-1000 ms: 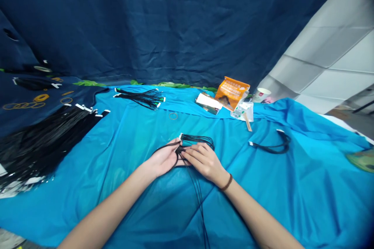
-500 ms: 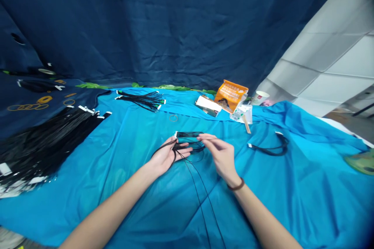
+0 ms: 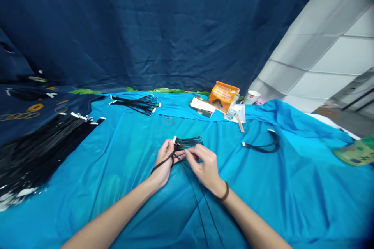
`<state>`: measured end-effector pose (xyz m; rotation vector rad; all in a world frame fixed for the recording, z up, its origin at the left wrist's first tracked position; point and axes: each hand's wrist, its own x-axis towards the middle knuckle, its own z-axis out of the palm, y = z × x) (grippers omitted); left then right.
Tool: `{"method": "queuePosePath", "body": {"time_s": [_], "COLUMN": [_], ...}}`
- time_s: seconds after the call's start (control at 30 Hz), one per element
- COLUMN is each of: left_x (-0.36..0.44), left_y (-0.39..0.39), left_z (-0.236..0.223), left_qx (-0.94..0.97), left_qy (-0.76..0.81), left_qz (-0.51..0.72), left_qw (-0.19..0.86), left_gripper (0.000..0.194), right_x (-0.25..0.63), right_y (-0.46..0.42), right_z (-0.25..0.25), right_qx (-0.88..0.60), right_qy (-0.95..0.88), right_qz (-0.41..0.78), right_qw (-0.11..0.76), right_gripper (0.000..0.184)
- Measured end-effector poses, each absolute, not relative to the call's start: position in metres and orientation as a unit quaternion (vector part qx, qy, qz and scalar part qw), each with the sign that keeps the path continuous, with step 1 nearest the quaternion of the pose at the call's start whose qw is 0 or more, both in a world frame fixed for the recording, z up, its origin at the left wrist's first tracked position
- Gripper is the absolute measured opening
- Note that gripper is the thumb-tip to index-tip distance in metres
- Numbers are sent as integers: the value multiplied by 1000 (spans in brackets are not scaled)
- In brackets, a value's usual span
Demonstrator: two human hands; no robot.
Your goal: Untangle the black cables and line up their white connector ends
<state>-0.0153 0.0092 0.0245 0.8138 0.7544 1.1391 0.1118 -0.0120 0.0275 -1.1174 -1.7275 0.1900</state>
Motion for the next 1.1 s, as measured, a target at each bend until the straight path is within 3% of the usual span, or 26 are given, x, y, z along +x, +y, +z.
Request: {"method": "queuePosePath", "body": {"time_s": [0.67,1.1], "left_x": [-12,-12], "left_y": [7,5], "left_z": [29,25], "left_qx": [391,397], "left_qy": [375,387], "left_qz": [510,497], "left_qw": [668,668], "left_gripper": [21,20], "right_x": [110,112], "right_y": [-11,-11], "right_z": [21,16], "right_qx": [-469,-454], "right_qy": [-741,-773], "right_qz": [69,-13], "right_qw": [476,443], "right_gripper": [20,18]}}
